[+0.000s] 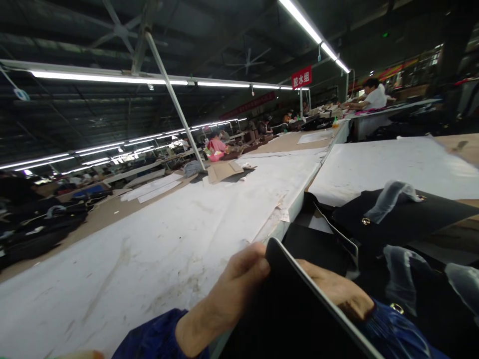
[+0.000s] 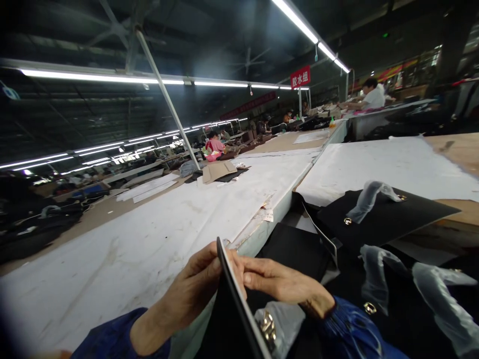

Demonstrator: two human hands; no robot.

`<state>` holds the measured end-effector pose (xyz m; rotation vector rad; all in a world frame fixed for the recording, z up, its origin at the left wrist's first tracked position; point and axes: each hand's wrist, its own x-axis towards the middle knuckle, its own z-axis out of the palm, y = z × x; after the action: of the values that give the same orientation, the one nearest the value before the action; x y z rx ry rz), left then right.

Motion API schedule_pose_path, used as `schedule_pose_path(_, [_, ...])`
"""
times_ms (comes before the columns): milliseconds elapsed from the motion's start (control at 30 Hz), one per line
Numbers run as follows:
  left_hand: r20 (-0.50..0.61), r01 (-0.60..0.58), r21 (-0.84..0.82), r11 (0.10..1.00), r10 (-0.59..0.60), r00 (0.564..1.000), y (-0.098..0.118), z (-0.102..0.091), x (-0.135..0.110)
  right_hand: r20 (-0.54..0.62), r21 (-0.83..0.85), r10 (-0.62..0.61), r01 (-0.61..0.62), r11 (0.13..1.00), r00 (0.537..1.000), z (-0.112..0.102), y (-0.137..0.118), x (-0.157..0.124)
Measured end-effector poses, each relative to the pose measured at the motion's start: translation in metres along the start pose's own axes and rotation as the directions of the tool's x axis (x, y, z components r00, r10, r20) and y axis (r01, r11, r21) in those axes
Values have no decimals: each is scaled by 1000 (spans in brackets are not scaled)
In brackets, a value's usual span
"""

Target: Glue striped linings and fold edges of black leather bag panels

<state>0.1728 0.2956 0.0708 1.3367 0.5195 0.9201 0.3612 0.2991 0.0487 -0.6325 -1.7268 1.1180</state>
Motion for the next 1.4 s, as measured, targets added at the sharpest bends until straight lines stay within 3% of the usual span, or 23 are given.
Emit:
schedule_pose_path(100, [46, 42, -96, 995, -37, 998, -2, 3, 1, 316, 168, 134, -194, 966, 939, 19, 6, 1])
schedule_pose_path(200, [62, 2, -76, 997, 3, 998, 9, 4, 1, 338, 257, 179, -274, 927, 924, 22, 16, 1])
schedule_pose_path(267, [35, -42, -11, 999, 43, 998, 21, 2, 1, 235, 322, 206, -276, 906, 950, 15, 20, 0])
schedule_pose_path(333, [-1, -45, 37, 998, 45, 999, 32, -3, 3, 15, 303, 237, -231, 925, 971, 3, 18, -2])
schedule_pose_path(400, [-26, -1, -33, 999, 0, 1000, 38, -12, 7, -193, 198, 270, -232, 952, 943, -11, 11, -5])
schedule_pose_path(467, [-33, 36, -150, 988, -42, 999, 38, -22, 12, -302, 57, 252, -247, 967, 919, -21, 2, -7])
schedule_pose_path(567, [-48, 15, -164, 986, -23, 999, 34, -35, 16, -393, -102, 172, -228, 968, 903, -29, -4, -9])
schedule_pose_path(733, [29, -92, 179, 980, 88, 996, 33, -38, 10, -461, -192, 100, -209, 959, 882, -30, 3, -9])
schedule_pose_path(833, [78, -107, 256, 961, 90, 993, 37, -36, 7, -558, -190, 36, -170, 967, 829, -30, 7, -9])
schedule_pose_path(933, [33, -106, 332, 937, 101, 994, 36, -37, 9, -654, -172, 5, -154, 973, 757, -30, 11, -9])
schedule_pose_path(1000, [-56, -109, 404, 908, 143, 988, 34, -38, 11, -663, -230, -35, -159, 960, 747, -29, 13, -8])
schedule_pose_path(1133, [-198, -51, 569, 821, 197, 960, 27, -33, 13, -529, -529, -309, -22, 849, 790, -23, 11, -7])
schedule_pose_path(1267, [-265, 58, 646, 761, 153, 952, 21, -22, 10, -361, -794, -630, 128, 595, 688, -14, 2, -13])
schedule_pose_path(1333, [-286, 95, 677, 730, 142, 947, 19, -15, 7, -306, -865, -697, 117, 488, 649, -10, -5, -18])
schedule_pose_path(1400, [-274, 97, 724, 683, 155, 949, 18, -10, 4, -279, -893, -719, 104, 439, 637, -7, -12, -23])
